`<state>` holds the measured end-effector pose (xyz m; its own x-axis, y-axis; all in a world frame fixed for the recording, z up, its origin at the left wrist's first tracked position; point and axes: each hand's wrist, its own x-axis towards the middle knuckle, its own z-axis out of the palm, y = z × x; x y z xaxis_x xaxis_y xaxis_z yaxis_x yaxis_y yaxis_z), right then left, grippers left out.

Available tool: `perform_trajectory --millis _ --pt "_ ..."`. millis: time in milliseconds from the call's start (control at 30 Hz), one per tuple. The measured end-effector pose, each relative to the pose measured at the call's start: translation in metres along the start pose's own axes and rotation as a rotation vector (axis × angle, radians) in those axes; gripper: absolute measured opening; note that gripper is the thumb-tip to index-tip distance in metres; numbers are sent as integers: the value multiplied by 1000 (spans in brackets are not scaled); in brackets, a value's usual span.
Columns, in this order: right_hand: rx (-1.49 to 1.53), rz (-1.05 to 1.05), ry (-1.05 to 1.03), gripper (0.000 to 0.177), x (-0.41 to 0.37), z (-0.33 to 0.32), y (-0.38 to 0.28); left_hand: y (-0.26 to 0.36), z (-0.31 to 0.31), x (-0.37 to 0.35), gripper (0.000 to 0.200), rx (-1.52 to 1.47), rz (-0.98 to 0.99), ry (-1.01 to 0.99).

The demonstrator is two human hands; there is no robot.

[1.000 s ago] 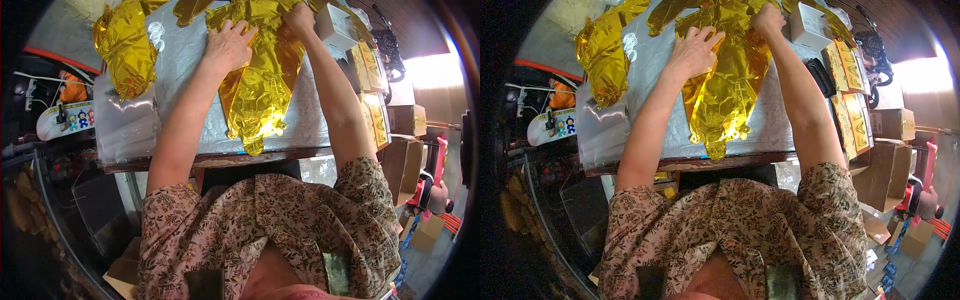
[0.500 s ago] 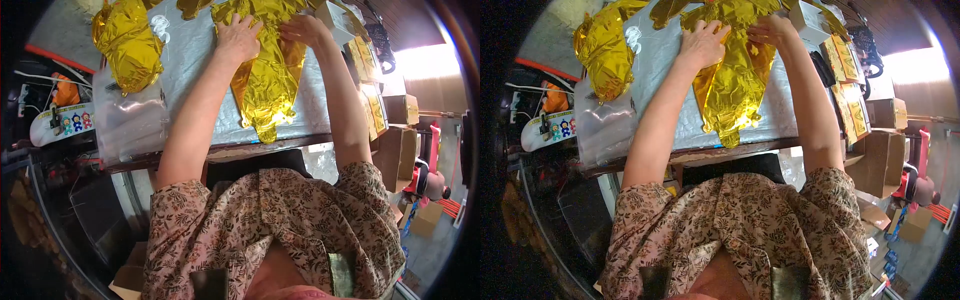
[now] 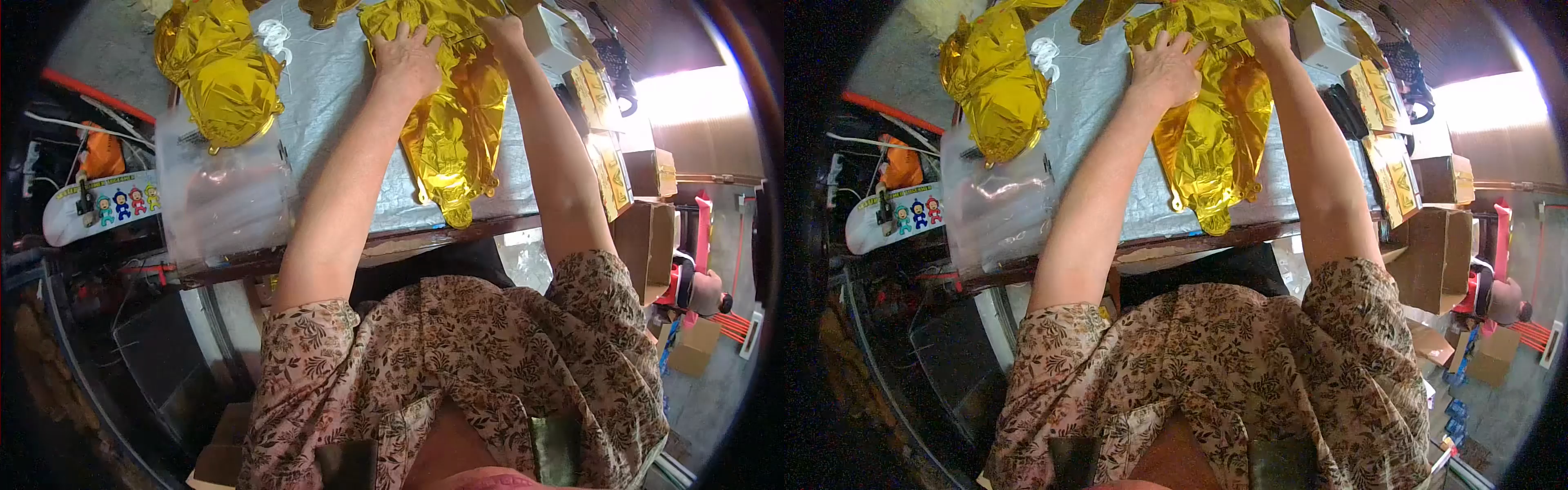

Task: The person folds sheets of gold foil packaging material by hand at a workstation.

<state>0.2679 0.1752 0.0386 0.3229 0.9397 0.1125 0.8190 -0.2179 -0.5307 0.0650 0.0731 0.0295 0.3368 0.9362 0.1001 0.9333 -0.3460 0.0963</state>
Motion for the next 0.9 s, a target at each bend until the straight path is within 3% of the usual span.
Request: perform_trajectory --millis 33,100,133,200,233,300,433,500,567,600,833,900 --pt "2 1 -1 35 11 6 13 0 -1 -1 61 -11 3 1" --pt "971 -272 -117 32 25 13 41 0 -1 -2 61 -18 9 -1" --pt "975 -273 -117 32 21 13 27 0 0 -1 61 -24 11 4" --pt "389 173 70 30 27 20 -4 -2 4 0 61 -27 6 17" --pt "391 170 67 30 35 24 3 -1 7 -1 60 -26 9 71" --pt "49 -19 39 28 38 24 8 0 7 -2 58 -21 10 123" --pt "271 150 -2 26 45 21 -1 -2 1 -2 59 -54 8 53" --pt "-86 -181 21 32 54 22 -4 -2 1 0 59 -61 9 50" --pt "956 -462 -17 22 48 34 -12 -3 3 -1 59 -35 16 56" --pt "773 -129 -99 19 -5 -12 -49 -3 2 -1 58 -40 27 54" --pt "853 -431 -392 29 -24 -7 7 -3 -8 -3 59 -50 18 16" --pt "853 -371 -510 34 -34 -6 26 -5 -6 -5 59 -50 44 45"
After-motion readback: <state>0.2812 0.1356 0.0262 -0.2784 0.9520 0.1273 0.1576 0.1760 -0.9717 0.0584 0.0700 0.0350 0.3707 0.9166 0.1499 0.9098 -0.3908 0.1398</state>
